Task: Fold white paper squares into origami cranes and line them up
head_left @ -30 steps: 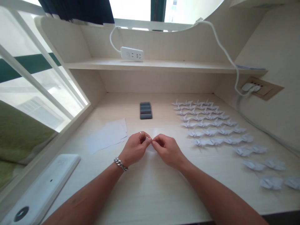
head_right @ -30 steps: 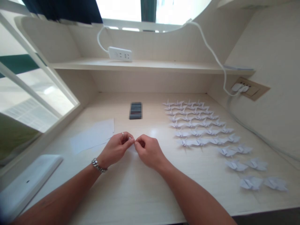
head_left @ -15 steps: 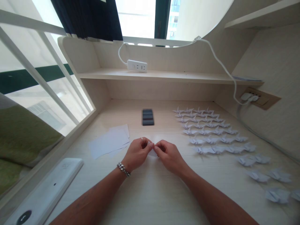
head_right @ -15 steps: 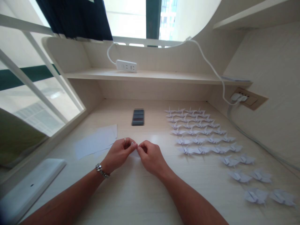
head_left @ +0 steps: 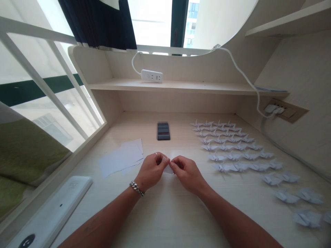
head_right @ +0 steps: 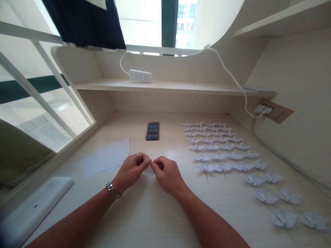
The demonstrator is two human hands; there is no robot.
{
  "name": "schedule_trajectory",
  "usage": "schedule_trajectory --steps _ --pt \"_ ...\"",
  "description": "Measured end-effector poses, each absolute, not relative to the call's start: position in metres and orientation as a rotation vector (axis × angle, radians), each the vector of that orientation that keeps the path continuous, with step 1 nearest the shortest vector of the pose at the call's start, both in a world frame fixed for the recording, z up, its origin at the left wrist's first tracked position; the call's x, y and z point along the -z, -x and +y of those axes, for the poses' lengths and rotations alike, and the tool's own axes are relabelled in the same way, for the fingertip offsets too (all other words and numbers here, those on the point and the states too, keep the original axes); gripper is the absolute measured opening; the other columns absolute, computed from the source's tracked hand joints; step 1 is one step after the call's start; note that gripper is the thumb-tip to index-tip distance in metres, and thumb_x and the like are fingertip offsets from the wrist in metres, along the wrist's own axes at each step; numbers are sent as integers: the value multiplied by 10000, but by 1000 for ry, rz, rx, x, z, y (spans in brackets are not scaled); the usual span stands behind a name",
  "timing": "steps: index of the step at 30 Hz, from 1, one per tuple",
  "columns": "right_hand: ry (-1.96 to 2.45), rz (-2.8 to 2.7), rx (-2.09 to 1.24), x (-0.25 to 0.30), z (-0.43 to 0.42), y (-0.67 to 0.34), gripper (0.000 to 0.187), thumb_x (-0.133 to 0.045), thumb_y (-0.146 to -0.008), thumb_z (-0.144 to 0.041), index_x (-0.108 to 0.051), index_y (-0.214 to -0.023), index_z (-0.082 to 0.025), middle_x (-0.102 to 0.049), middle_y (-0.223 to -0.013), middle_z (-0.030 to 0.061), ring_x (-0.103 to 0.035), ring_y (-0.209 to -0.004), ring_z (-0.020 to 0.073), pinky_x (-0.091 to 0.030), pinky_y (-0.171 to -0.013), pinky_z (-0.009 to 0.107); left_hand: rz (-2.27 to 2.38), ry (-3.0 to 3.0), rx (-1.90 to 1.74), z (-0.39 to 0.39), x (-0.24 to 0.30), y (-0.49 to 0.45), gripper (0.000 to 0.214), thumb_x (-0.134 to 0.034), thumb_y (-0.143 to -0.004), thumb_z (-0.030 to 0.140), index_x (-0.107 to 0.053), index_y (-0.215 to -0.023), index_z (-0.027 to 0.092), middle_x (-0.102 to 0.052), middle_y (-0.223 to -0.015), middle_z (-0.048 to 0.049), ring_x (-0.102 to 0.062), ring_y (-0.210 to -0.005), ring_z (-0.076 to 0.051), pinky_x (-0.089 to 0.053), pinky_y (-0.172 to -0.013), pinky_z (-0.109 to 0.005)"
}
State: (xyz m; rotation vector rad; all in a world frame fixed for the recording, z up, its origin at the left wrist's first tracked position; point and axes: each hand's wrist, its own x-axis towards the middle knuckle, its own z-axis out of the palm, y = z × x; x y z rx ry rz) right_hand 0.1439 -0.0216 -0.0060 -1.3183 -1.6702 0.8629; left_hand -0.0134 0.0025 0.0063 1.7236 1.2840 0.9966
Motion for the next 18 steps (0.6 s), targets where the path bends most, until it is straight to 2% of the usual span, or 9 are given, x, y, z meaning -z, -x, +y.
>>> schedule_trajectory --steps 10,18 --pt "1311 -1603 -984 6 -21 -145 199 -547 -848 -326 -605 -726 -179 -636 -666 7 -572 -628 143 -421 -604 256 1282 -1671 -1003 3 -11 14 258 -617 -755 385 -611 -641 154 -523 -550 32 -460 -535 -116 -364 -526 -239" --pt "1287 -1534 -1070 7 -18 -145 187 -570 -828 -322 -609 -723 -172 -644 -657 12 -583 -620 141 -438 -606 258 1263 -1616 -1024 6 -8 15 263 -626 -740 403 -623 -656 154 -562 -578 13 -488 -550 -124 -377 -532 -242"
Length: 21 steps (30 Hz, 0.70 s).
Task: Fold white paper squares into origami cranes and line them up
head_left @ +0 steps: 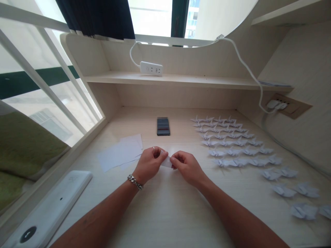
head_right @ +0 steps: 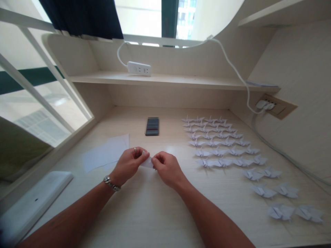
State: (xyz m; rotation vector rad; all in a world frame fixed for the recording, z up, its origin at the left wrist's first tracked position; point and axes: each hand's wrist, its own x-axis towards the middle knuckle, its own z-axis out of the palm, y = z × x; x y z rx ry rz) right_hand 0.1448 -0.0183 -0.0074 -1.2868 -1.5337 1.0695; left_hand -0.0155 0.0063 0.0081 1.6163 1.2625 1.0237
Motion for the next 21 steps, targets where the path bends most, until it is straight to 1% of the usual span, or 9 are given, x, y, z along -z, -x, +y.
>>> schedule_trajectory --steps 3,6,11,15,19,21 --pt "1270 -1522 -1061 9 -18 -145 186 -572 -827 -317 -605 -713 -173 -633 -639 6 -572 -607 136 -438 -605 257 1243 -1582 -1027 8 -6 17 264 -635 -733 407 -623 -667 151 -574 -591 8 -500 -560 -128 -386 -539 -245" --pt "1232 -1495 -1132 11 -17 -145 183 -571 -831 -325 -611 -744 -169 -639 -652 12 -584 -622 141 -451 -615 261 1248 -1561 -1021 9 -5 17 268 -638 -737 408 -628 -688 144 -586 -609 1 -508 -573 -130 -394 -550 -251" --pt "1242 -1501 -1090 13 -16 -145 196 -575 -832 -328 -606 -722 -169 -634 -644 12 -577 -615 137 -454 -625 263 1240 -1529 -1029 8 -7 17 264 -639 -736 402 -626 -680 144 -596 -609 -2 -513 -569 -126 -397 -553 -249" --pt "1214 -1486 -1159 13 -15 -146 189 -579 -831 -335 -612 -748 -169 -643 -659 16 -586 -624 142 -462 -623 266 1251 -1529 -1034 7 -9 16 263 -642 -729 404 -627 -666 150 -590 -592 4 -514 -554 -124 -392 -538 -245" --pt "1208 -1489 -1110 14 -15 -146 177 -585 -826 -314 -609 -725 -171 -635 -649 12 -580 -624 141 -463 -638 271 1232 -1512 -1043 8 -8 17 265 -654 -729 404 -634 -670 146 -595 -591 6 -517 -553 -121 -398 -540 -242" --pt "1184 -1469 -1149 14 -15 -146 176 -585 -827 -318 -609 -738 -168 -635 -647 14 -580 -620 143 -464 -629 274 1232 -1504 -1049 8 -8 17 261 -656 -732 399 -638 -679 144 -597 -594 5 -518 -555 -121 -400 -541 -241"
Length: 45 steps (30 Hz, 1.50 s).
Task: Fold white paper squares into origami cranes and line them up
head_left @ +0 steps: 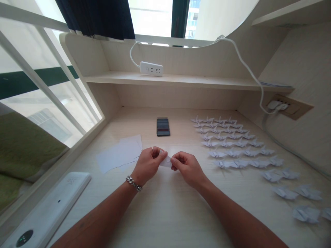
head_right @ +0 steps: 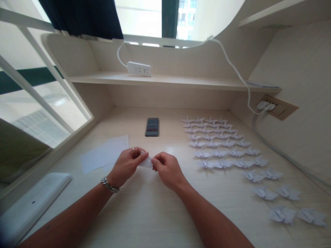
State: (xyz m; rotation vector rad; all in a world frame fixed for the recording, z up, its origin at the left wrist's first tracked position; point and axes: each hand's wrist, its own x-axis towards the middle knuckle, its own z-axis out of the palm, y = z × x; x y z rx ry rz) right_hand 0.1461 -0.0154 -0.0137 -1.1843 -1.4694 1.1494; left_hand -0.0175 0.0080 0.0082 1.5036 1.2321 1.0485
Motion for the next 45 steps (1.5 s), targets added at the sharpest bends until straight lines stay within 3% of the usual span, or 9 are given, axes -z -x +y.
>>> schedule_trajectory --steps 12,18,23,28,35,39,45 --pt "1168 -1458 -1207 15 -14 -145 186 -598 -827 -344 -599 -771 -166 -603 -644 -5 -563 -612 135 -451 -608 266 1208 -1522 -1017 5 -8 16 249 -663 -727 382 -628 -656 146 -562 -577 21 -477 -546 -108 -365 -530 -236" --pt "1136 -1450 -1239 16 -14 -147 160 -595 -819 -294 -595 -726 -164 -578 -614 -14 -538 -581 123 -427 -591 259 1175 -1446 -938 7 -8 15 391 -622 -761 470 -549 -548 150 -439 -495 42 -369 -486 -86 -279 -479 -235" --pt "1143 -1429 -1236 16 -12 -149 152 -599 -815 -294 -599 -731 -167 -577 -612 -17 -530 -576 121 -417 -583 257 1118 -1262 -977 8 -11 16 371 -635 -745 502 -647 -724 132 -562 -586 9 -491 -547 -111 -382 -553 -247" --pt "1175 -1455 -1190 14 -13 -150 154 -597 -815 -297 -608 -729 -170 -583 -625 -15 -541 -594 124 -422 -602 260 1174 -1515 -937 8 -10 19 308 -681 -727 434 -639 -669 135 -557 -578 18 -450 -542 -98 -348 -527 -232" --pt "1255 -1534 -1121 10 -15 -148 160 -591 -794 -305 -605 -710 -169 -584 -657 -11 -516 -616 129 -399 -576 256 1204 -1657 -902 6 -7 18 252 -657 -752 381 -655 -661 146 -625 -638 -7 -516 -605 -125 -393 -578 -242" --pt "1288 -1520 -1084 7 -14 -148 127 -581 -754 -235 -568 -642 -178 -550 -601 -34 -479 -574 113 -364 -543 241 1188 -1596 -915 5 -7 15 244 -669 -729 369 -635 -628 149 -597 -600 9 -494 -571 -112 -380 -553 -234" --pt "1232 -1467 -1196 7 -14 -151 89 -559 -706 -171 -588 -623 -174 -605 -572 -20 -540 -576 126 -407 -590 251 1187 -1386 -1016 6 -11 15 256 -717 -677 378 -645 -654 134 -597 -585 14 -491 -545 -98 -375 -536 -226"
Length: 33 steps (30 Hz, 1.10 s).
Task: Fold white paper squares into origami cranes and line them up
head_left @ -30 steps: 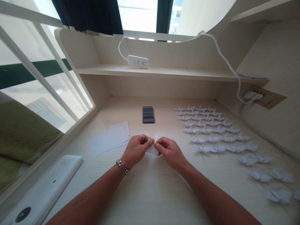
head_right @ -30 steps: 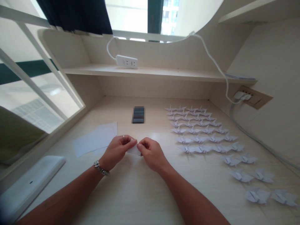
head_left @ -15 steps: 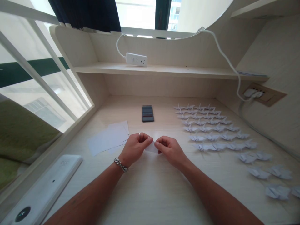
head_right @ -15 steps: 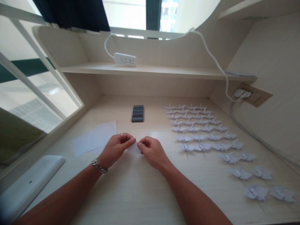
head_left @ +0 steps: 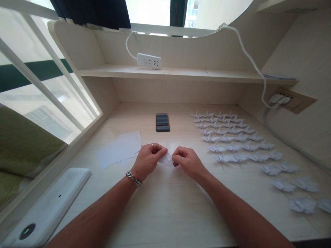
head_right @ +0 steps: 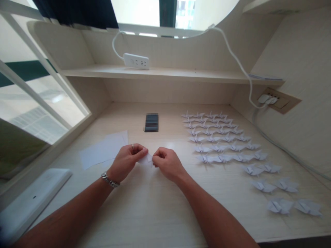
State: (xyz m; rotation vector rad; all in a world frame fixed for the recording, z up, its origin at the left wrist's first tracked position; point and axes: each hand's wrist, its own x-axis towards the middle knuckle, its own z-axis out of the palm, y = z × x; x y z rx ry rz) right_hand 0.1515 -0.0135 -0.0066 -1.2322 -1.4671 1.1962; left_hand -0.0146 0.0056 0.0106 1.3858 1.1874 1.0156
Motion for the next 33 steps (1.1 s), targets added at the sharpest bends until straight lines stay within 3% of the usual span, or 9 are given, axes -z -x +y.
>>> schedule_trajectory --steps 13,18,23,27,33 --pt "1168 -1357 -1226 9 -11 -157 81 -600 -737 -227 -621 -694 -162 -630 -615 3 -565 -596 136 -448 -598 265 1204 -1169 -1221 18 -6 27 313 -781 -633 403 -665 -702 120 -607 -604 -2 -489 -540 -94 -374 -525 -224" --pt "1159 -1360 -1248 12 -10 -152 198 -625 -781 -366 -621 -785 -168 -632 -679 3 -592 -645 140 -470 -612 263 1170 -1249 -1113 11 -5 18 301 -740 -684 412 -668 -715 122 -608 -610 -6 -500 -548 -98 -391 -533 -225" --pt "1207 -1324 -1260 14 -8 -157 171 -608 -776 -341 -594 -734 -175 -593 -661 -14 -569 -620 131 -474 -597 257 1119 -1419 -902 8 -6 17 231 -686 -723 365 -657 -692 138 -612 -599 -7 -545 -581 -125 -446 -599 -253" --pt "1262 -1552 -1206 13 -9 -158 138 -597 -764 -285 -606 -685 -173 -570 -634 -17 -525 -609 123 -431 -572 240 1143 -1691 -711 6 -7 19 186 -640 -743 319 -690 -699 146 -651 -641 -17 -549 -602 -135 -407 -579 -246" --pt "1204 -1470 -1323 7 -9 -161 121 -605 -721 -266 -596 -659 -163 -550 -602 -28 -498 -568 109 -411 -556 240 1092 -1648 -662 6 -13 21 141 -615 -719 261 -678 -670 145 -631 -590 -6 -544 -568 -129 -410 -571 -245"
